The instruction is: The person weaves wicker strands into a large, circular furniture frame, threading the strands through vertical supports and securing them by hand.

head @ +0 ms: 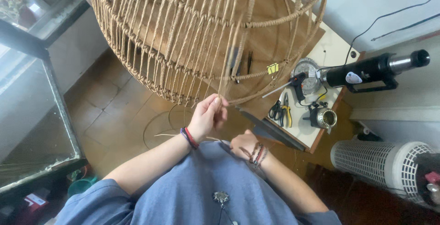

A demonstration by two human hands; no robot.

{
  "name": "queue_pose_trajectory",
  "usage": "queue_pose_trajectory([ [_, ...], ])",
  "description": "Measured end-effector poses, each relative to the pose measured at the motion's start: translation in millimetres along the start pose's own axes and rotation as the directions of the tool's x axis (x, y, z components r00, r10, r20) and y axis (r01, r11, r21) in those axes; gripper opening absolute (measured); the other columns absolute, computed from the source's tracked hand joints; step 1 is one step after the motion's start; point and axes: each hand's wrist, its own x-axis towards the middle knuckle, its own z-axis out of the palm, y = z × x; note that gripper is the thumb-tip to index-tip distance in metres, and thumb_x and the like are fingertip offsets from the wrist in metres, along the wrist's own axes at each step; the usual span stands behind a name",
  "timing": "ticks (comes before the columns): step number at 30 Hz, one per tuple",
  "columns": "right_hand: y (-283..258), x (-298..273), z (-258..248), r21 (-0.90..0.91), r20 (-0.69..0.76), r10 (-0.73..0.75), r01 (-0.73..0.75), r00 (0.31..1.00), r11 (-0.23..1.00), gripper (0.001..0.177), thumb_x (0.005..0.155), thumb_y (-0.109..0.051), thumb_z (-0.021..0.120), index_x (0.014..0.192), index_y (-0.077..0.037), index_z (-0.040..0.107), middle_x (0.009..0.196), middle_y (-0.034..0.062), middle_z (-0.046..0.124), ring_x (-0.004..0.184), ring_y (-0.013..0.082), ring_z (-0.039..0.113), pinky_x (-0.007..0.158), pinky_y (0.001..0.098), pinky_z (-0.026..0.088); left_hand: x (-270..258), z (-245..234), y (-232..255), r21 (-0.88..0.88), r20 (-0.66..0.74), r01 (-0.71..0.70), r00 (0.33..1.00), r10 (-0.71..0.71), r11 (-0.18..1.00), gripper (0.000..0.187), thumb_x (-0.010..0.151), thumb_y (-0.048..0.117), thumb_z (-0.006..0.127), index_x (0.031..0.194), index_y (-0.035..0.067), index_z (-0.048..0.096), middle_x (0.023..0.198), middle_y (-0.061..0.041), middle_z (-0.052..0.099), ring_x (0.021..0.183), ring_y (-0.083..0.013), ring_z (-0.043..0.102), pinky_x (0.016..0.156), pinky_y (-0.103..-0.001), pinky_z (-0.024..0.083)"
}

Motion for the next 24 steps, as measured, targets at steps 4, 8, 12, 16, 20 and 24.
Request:
queue_pose_trajectory([
  [4,-4.7,-44.0,-97.0,0.572,-0.525,0.079,0.283,0.847,0.770,0.025,0.098,-0.027,0.054,0.110,-0.012,0.070,0.098,0.0091,0.076,0.099,0.0286,0.072,0.090,0.0436,0.056,-3.6,-10.7,-13.4,0.215,-0.025,-0.041,0.999,0.048,0.976,0.028,0.110,0.021,0.041,0.098,0.016,0.067,0.058,-0.001,0.065,0.052,-0.0112,0.053,0.054,-0.023,0.045],
  [8,6.8,-63.8,-162.0,0.518,-0.806,0.245,0.843,0.538,-0.146,0.064,0.106,-0.052,0.043,0.138,0.004,0.050,0.084,0.0152,0.069,0.084,0.0265,0.074,0.084,0.0356,0.056,2.5,-10.2,2.6,0.452,-0.011,-0.098,0.993,0.115,0.887,0.024,0.109,0.019,0.044,0.099,0.018,0.066,0.064,-0.003,0.072,0.064,-0.0251,0.065,0.067,-0.037,0.053],
  [12,1.8,-59.4,-129.8,0.703,-0.699,0.159,0.711,0.697,-0.025,0.041,0.112,-0.021,0.038,0.107,0.008,0.066,0.042,-0.0015,0.041,0.032,0.0054,0.037,0.036,0.0167,0.031,22.6,-9.7,-12.6,0.274,-0.037,-0.065,0.996,0.078,0.960,0.026,0.109,0.019,0.044,0.101,0.014,0.069,0.079,-0.003,0.076,0.077,-0.0177,0.068,0.079,-0.034,0.055],
  [16,7.2,-39.0,-87.6,0.571,-0.677,0.218,0.315,0.703,0.758,0.013,0.095,-0.019,0.060,0.097,-0.013,0.072,0.064,0.0031,0.063,0.064,0.0211,0.063,0.064,0.0363,0.053,29.1,6.5,-27.9,-0.110,-0.198,0.022,0.979,-0.044,0.994,0.031,0.109,0.017,0.041,0.105,0.008,0.070,0.061,0.007,0.041,0.049,-0.0014,0.038,0.046,-0.014,0.032],
  [20,10.1,-34.7,-73.7,0.443,-0.497,0.175,0.075,0.850,0.893,0.025,0.084,-0.015,0.067,0.108,-0.010,0.070,0.100,0.0108,0.074,0.100,0.0336,0.072,0.094,0.0512,0.052,34.4,10.5,-50.7,-0.207,-0.239,0.027,0.968,-0.077,0.978,0.028,0.109,0.017,0.042,0.123,0.010,0.065,0.060,0.003,0.037,0.045,-0.0038,0.038,0.043,-0.015,0.029],
  [24,37.7,-30.6,-68.9,0.477,-0.568,0.183,0.140,0.803,0.867,0.025,0.084,-0.011,0.068,0.109,-0.015,0.072,0.093,0.0071,0.075,0.093,0.0295,0.075,0.083,0.0483,0.057,38.1,16.7,-69.1,-0.281,-0.347,-0.031,0.935,-0.072,0.959,0.025,0.109,0.017,0.050,0.129,0.007,0.062,0.057,0.002,0.042,0.043,-0.0040,0.043,0.042,-0.016,0.033],
])
